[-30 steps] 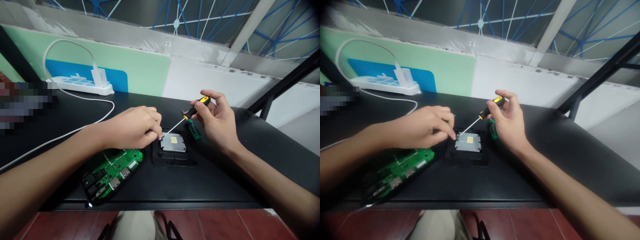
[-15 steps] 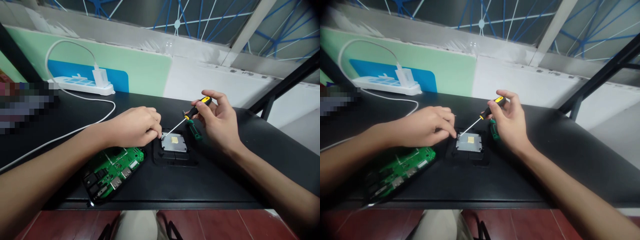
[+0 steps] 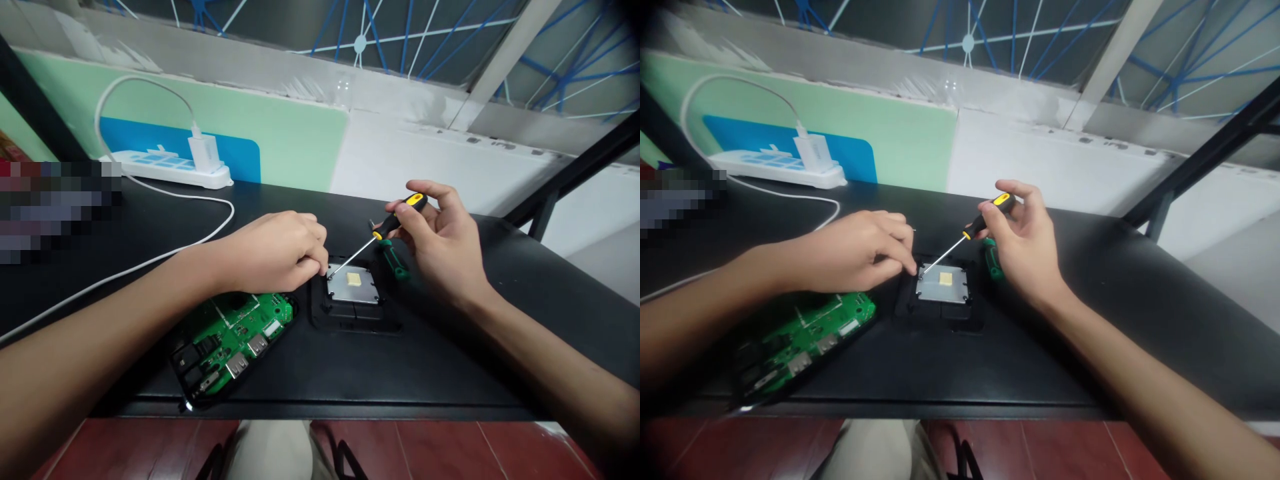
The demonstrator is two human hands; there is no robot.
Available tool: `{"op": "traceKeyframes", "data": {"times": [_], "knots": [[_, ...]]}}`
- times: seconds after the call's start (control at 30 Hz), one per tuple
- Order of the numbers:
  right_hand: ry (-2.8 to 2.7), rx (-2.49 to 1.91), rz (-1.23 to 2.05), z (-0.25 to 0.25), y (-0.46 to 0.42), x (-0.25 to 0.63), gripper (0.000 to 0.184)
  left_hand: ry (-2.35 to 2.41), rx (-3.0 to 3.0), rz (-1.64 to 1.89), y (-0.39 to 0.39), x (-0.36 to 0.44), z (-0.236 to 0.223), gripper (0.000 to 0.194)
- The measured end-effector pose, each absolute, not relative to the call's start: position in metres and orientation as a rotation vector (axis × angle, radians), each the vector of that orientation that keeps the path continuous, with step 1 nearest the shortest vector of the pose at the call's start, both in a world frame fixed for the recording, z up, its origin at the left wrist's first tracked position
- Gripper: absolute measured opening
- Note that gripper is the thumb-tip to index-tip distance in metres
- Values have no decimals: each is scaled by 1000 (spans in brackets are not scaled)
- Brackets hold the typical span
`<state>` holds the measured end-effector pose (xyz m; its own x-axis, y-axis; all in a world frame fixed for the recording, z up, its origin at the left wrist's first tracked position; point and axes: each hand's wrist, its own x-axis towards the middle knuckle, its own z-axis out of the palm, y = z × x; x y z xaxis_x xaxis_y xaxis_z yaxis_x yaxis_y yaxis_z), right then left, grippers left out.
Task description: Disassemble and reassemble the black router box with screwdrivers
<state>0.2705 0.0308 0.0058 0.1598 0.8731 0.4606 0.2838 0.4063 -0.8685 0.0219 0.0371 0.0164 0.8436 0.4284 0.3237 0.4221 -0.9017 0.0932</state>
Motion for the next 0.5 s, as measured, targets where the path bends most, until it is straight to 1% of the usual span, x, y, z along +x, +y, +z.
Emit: {"op": "traceKeyframes", "data": {"times": [0.17,0.5], "knots": [[-1409,-1156,557,5,32,274,38,668,2978,559,35,22,17,34],[-1373,-1158,572,9,29,270,34,625,2946,554,34,22,18,34]]}}
